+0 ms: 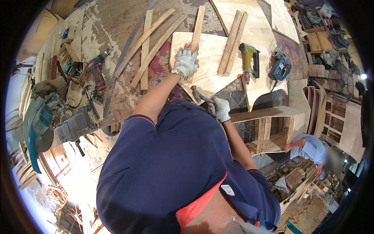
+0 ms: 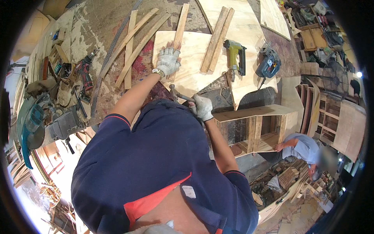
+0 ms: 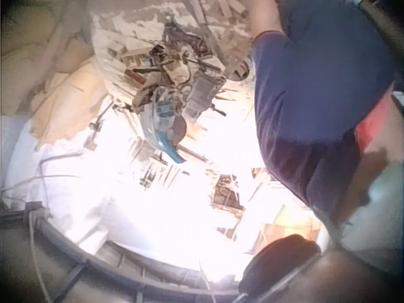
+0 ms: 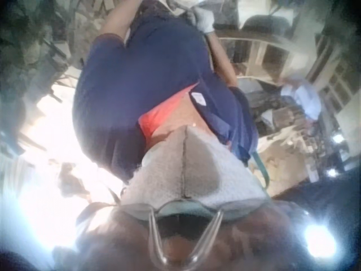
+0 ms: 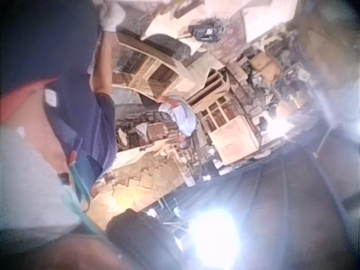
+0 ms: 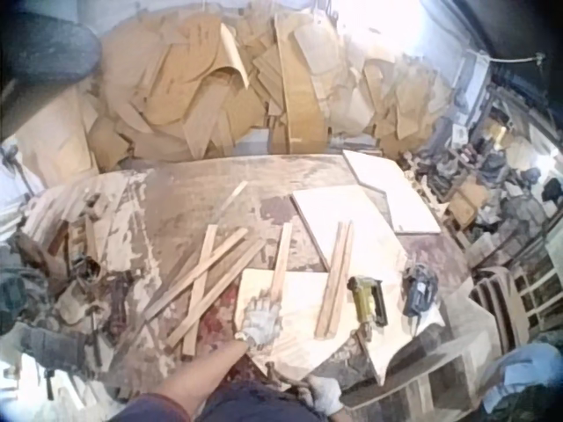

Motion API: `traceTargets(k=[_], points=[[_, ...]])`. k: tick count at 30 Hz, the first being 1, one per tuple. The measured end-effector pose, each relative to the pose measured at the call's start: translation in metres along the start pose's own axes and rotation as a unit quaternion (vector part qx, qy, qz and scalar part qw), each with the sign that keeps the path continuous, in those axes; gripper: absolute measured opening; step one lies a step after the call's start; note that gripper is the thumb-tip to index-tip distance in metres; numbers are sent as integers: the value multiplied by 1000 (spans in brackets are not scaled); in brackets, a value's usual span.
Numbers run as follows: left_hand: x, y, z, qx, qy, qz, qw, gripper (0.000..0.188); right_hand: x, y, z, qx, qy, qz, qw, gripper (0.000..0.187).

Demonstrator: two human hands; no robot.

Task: The person uses a miter saw to cut wooden planks and then hammers nails into the planks to assemble a wooden structure. The person handles the planks and tools with care, ensuring precise cuts and secure assembly.

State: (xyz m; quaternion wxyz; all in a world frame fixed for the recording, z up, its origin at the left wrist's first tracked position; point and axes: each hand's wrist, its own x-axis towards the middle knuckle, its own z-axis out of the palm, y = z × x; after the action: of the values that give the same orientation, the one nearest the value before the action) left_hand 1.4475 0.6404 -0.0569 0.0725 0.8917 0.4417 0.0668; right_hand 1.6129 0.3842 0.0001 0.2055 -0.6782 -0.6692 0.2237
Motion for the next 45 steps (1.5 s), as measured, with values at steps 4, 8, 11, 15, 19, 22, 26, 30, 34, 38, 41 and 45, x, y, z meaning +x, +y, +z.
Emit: traceTargets(k=[4,8,11,15,19,22,26,30,34,38,41,45], points=[[0,0,-1,5,-2,-1,1000,75,23,7,-2,-128,-98,37,986,37],[0,0,-2,-9,-15,1,1000,76,24,3,-4,-97,-95,-47,990,38],[0,0,-2,-18,-25,-6,1000,76,21,-2,-6,-46,-76,-23,996,43],[-2,0,-3,-29,10,-2,1000,75,26,-13,-6,-45,-86,97,990,49],[-3,0,-3,-23,17,-2,1000,74,17,-27,-9,51,-31,74,996,47],[-2,0,0,-26,24,-7,999,73,19,-32,-6,11,-75,153,985,46],[-2,-2,2,-51,22,-1,998,74,23,-35,-2,19,-55,217,974,48],[-2,-3,1,-69,49,11,996,73,23,-38,-3,22,-58,220,974,51],[-1,-4,-7,-60,10,17,998,77,19,-37,-12,67,-27,240,968,51],[-4,-4,-17,-179,9,-30,983,72,-4,-27,-22,115,29,296,948,54],[-2,6,-21,-295,46,-44,954,70,-35,-21,-17,171,146,318,921,54],[36,56,-32,-361,72,-12,930,85,-54,-6,4,306,207,400,839,60]])
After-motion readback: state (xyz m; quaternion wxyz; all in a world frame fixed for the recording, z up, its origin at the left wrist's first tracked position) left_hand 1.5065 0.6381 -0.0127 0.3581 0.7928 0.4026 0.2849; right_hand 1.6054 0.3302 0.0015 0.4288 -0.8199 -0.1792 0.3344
